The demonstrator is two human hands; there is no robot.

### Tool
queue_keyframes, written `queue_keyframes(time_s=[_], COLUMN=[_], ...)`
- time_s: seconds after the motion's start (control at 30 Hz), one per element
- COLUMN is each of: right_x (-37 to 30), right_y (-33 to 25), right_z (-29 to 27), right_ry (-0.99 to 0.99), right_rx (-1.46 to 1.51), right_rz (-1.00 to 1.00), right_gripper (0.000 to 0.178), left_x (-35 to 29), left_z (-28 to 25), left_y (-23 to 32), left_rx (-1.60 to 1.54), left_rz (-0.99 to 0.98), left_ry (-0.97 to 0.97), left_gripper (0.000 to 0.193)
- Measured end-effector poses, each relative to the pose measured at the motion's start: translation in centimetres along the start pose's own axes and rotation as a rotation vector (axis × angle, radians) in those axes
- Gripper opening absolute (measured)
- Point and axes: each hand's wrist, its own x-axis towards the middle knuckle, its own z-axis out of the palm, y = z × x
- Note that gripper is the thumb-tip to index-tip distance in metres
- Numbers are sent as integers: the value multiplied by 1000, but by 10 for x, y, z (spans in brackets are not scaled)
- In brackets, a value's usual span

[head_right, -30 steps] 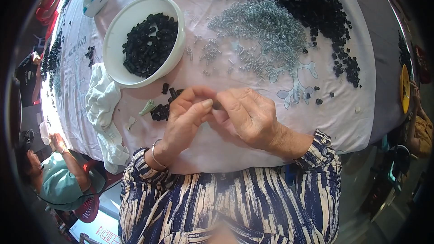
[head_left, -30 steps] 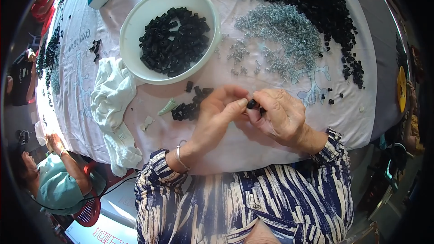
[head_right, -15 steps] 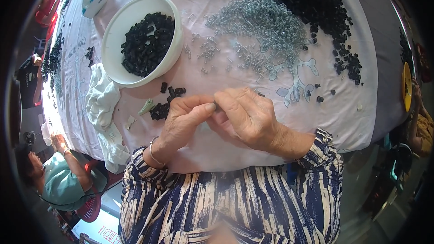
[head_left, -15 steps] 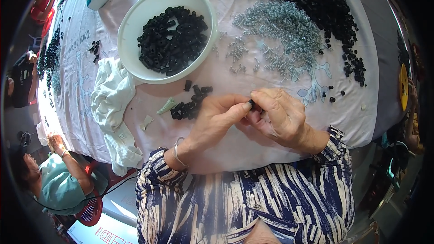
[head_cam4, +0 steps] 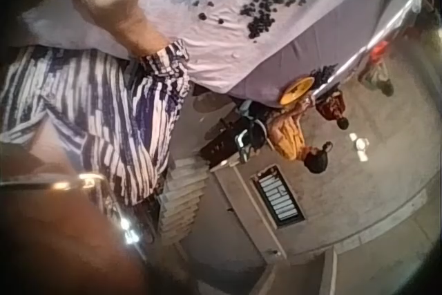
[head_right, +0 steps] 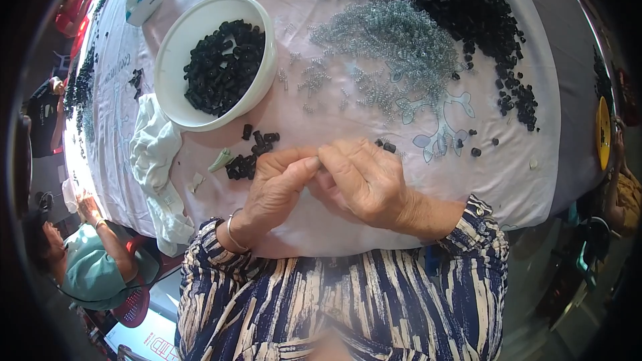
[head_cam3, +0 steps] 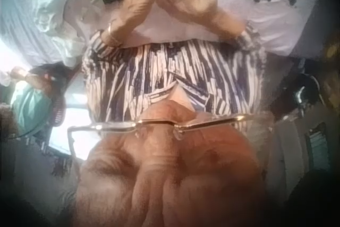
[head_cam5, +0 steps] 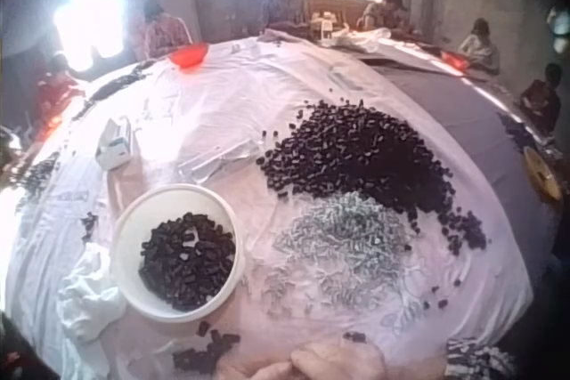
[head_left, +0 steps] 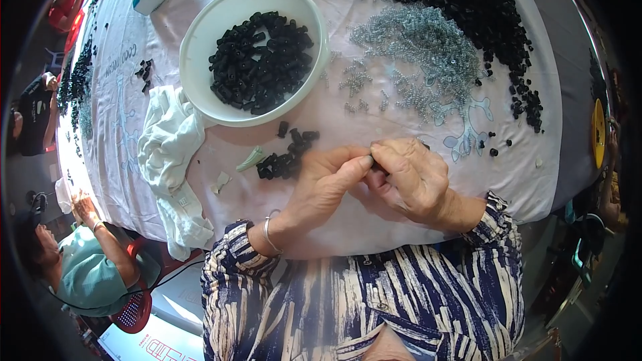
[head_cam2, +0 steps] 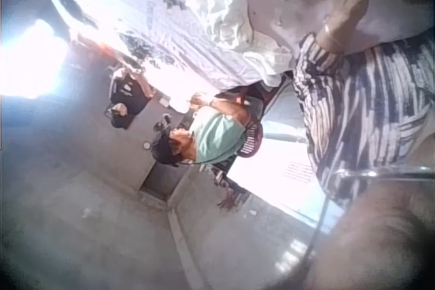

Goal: The person assembles cord locks by inserting small springs into the plastic housings and pressing the inner pieces into the casings by hand.

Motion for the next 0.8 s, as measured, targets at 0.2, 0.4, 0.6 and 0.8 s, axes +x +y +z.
queue_keyframes(time_s=[0.2,0.4,0.6,0.8], right_x=[6,8,5,11], right_y=[3,3,13,60], right_z=[0,1,-9,-57], right_ry=[-8,42,-29,-142], right_rx=[7,13,255,-341], right_rz=[11,-16,68,391], right_gripper=[37,33,34,16], left_x=[4,1,0,11], left_z=[-3,-3,6,-3], left_y=[-8,-8,-2,7], left_rx=[-10,33,63,1303], left_rz=[-1,15,7,813], left_ry=[40,54,99,297], left_gripper=[27,25,15,16])
